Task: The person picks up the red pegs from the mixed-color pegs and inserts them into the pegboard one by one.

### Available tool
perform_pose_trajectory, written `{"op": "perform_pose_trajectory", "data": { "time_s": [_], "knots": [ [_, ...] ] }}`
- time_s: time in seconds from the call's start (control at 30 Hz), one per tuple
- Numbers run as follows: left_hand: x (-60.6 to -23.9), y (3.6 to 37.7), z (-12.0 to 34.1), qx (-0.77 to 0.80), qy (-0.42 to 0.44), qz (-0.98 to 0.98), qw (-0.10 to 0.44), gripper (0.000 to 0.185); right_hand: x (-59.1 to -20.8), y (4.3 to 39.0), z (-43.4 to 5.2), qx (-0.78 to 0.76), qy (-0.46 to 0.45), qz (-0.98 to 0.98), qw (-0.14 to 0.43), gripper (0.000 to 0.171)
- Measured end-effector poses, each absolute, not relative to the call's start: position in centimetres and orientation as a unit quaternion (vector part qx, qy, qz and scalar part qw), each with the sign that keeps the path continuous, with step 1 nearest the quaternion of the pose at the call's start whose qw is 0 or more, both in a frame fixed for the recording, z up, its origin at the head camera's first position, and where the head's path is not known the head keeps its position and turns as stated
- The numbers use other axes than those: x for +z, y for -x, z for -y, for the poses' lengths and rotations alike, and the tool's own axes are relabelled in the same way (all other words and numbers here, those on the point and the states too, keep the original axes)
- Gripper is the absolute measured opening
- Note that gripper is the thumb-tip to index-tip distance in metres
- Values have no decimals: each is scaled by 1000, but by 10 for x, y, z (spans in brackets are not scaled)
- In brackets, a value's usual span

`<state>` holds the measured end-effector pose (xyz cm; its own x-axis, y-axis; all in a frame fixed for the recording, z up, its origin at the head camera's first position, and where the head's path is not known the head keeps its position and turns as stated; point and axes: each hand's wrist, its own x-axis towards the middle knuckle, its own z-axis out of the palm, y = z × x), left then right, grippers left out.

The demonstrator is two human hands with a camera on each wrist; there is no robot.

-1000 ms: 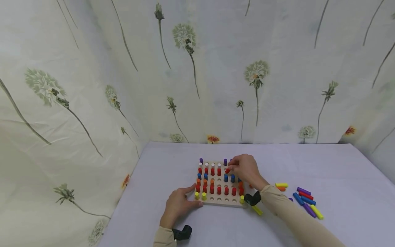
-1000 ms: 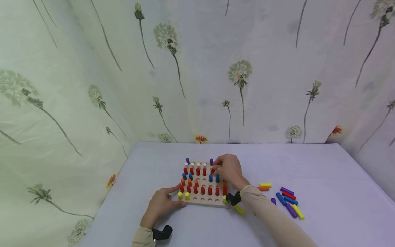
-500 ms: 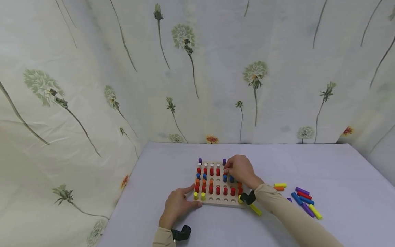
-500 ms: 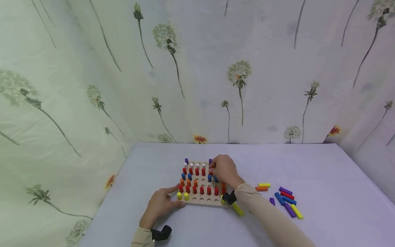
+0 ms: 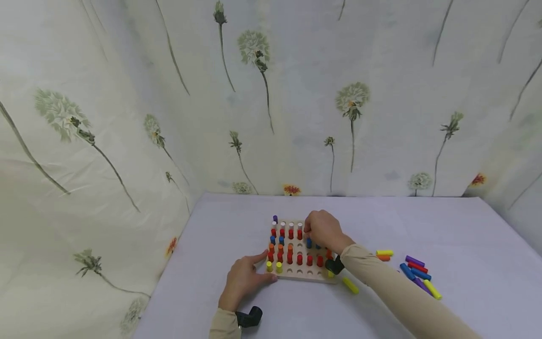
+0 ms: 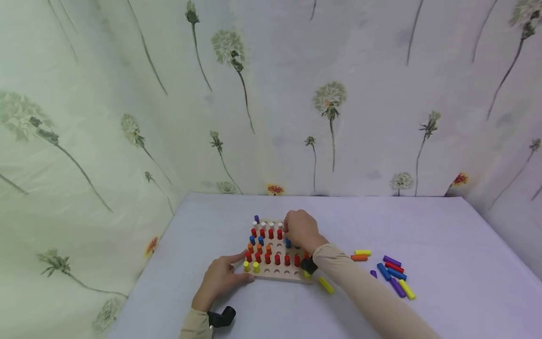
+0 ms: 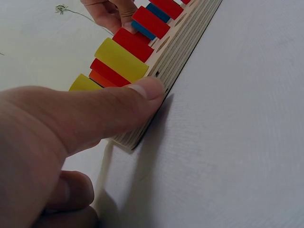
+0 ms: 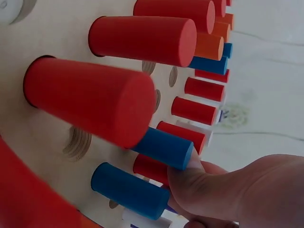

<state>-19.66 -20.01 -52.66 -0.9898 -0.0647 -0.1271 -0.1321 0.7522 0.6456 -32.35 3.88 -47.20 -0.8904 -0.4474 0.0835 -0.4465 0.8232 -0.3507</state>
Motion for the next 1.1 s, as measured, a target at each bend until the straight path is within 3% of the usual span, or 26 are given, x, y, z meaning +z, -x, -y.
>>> {"op": "perform_pose_trajectory", "data": {
  "time_s": [0.7,0.9,1.1],
  "knots": [
    [-525,197,201,346,49,-936,44,75,-466,320,-38,-198,217,-955,24,8],
    [-526,198,199,348,58,-935,46,75,-460,323,-42,-191,236,-951,60,3],
    [-524,196,195,346,74,-934,46,74,-454,327,-60,-214,285,-928,105,21]
  ]
}}
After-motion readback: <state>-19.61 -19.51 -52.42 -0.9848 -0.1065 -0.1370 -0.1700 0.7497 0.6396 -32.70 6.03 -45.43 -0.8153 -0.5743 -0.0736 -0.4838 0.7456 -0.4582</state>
